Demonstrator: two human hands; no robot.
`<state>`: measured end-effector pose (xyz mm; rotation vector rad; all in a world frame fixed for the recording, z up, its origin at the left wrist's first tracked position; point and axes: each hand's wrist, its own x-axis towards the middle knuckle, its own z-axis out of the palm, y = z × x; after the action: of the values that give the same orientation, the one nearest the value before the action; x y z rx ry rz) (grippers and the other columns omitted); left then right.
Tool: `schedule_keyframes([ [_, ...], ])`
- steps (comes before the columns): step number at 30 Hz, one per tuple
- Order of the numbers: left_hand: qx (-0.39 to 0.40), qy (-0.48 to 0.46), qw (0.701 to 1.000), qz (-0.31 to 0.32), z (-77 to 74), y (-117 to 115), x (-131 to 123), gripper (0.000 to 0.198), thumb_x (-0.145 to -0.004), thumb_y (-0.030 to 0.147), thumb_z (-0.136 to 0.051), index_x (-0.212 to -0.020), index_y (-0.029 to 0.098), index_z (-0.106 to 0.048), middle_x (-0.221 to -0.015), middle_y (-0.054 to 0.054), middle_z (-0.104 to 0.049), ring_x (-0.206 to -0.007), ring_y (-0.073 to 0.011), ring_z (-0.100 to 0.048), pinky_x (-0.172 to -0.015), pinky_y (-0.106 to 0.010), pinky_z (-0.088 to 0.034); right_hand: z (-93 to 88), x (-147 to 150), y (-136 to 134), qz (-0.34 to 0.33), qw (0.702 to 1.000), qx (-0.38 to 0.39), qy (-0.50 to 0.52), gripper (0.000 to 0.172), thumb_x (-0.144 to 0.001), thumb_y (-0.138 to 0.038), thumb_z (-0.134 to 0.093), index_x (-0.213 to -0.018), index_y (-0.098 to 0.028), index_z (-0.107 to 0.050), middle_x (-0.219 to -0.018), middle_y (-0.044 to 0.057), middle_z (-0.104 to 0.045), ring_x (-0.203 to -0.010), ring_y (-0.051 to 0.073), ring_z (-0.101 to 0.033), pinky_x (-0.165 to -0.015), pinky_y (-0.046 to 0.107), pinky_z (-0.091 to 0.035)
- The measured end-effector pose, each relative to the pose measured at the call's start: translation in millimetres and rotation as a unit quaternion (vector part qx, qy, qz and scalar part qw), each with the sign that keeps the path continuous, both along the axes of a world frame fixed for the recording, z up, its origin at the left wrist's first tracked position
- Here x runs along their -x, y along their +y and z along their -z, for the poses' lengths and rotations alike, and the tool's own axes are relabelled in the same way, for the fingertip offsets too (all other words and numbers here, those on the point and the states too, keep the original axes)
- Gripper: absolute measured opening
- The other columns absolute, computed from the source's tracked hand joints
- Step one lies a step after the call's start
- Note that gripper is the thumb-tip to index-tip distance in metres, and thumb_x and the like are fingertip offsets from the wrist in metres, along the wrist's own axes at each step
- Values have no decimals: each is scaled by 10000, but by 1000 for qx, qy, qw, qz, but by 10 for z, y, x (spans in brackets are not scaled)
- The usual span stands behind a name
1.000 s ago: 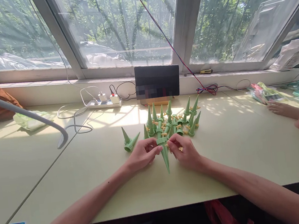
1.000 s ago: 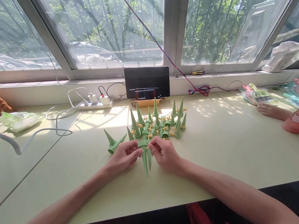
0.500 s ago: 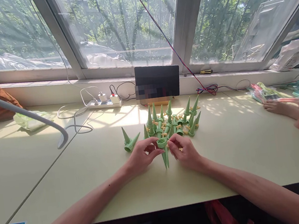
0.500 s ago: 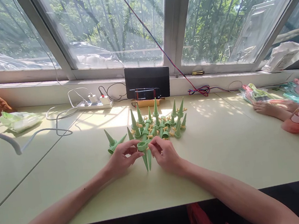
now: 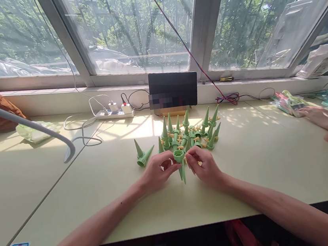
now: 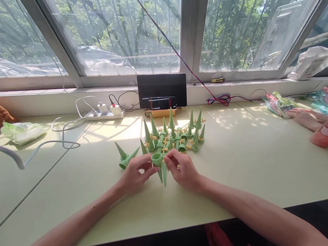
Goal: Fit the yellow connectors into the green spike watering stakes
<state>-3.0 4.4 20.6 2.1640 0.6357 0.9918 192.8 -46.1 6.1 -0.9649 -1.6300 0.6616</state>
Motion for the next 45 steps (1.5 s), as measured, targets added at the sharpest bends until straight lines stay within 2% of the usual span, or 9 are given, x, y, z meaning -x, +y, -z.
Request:
schedule_keyframes([
  [6, -10, 0, 1000, 11, -14, -21, -7, 141, -900, 228, -642, -790, 142, -622, -675, 22, -508, -571, -77, -426, -494, -186, -368, 1, 6, -6, -11, 1000, 24, 11, 208, -996, -307, -503, -816, -203, -505, -613, -40, -525, -443, 87, -473, -446, 219, -384],
  [11, -49, 1, 999, 10, -20, -23, 7, 154, -907, 237, -646, -786, 144, -633, -688, 14, -523, -571, -79, -431, -516, -194, -385, 5, 5, -3, -19, 999, 35, 19, 221, -1001, -328, -498, -819, -201, -505, -603, -39, -523, -444, 88, -468, -440, 215, -377],
  [21, -92, 13, 996, 10, 10, -10, 35, 144, -944, 268, -606, -932, 175, -715, -741, -6, -560, -547, -73, -429, -519, -202, -388, -19, 9, -19, -16, 999, 45, 8, 268, -1001, -403, -494, -819, -206, -505, -579, -39, -510, -455, 100, -469, -437, 219, -374],
  [26, -168, -3, 986, 9, 34, 10, 44, 143, -924, 236, -633, -1019, 190, -730, -748, -7, -586, -506, -56, -416, -476, -184, -379, -29, 10, -14, -22, 999, 39, 7, 248, -1001, -361, -493, -810, -204, -505, -567, -41, -509, -442, 96, -456, -435, 220, -366],
  [31, -221, -16, 975, 4, -7, 15, 61, 173, -913, 204, -641, -1073, 208, -706, -788, -17, -618, -513, -52, -441, -462, -164, -391, -22, 5, -17, -16, 1000, 24, 8, 249, -1005, -371, -481, -826, -201, -513, -566, -43, -508, -438, 93, -458, -432, 217, -370],
  [35, -229, -17, 973, -4, -39, 18, 95, 190, -889, 221, -647, -1075, 185, -643, -784, -14, -627, -519, -65, -445, -493, -193, -409, -21, -8, -9, 3, 1000, 9, 18, 256, -1009, -390, -472, -830, -209, -495, -561, -52, -486, -437, 94, -453, -436, 221, -374],
  [38, -200, -23, 979, -29, -43, 14, 99, 24, -903, 198, -597, -907, 180, -583, -687, 18, -566, -521, -75, -427, -501, -205, -380, -19, -18, 3, 15, 1000, 5, 27, 252, -1009, -388, -474, -828, -212, -487, -569, -54, -478, -438, 94, -450, -440, 225, -372],
  [41, -178, -27, 981, -74, -52, 1, 73, 263, -940, 175, -521, -691, 188, -437, -589, 46, -431, -511, -77, -354, -489, -211, -316, -9, -22, 10, 19, 999, 5, 27, 253, -1009, -391, -476, -829, -213, -490, -590, -47, -486, -445, 96, -457, -442, 228, -374],
  [45, -163, -11, 982, -95, -78, -14, 35, 401, -959, 196, -465, -622, 195, -249, -563, 54, -246, -517, -90, -229, -477, -242, -220, 0, -21, 9, 21, 1000, 4, 23, 252, -1010, -391, -476, -831, -213, -492, -597, -47, -485, -444, 96, -457, -439, 228, -372],
])
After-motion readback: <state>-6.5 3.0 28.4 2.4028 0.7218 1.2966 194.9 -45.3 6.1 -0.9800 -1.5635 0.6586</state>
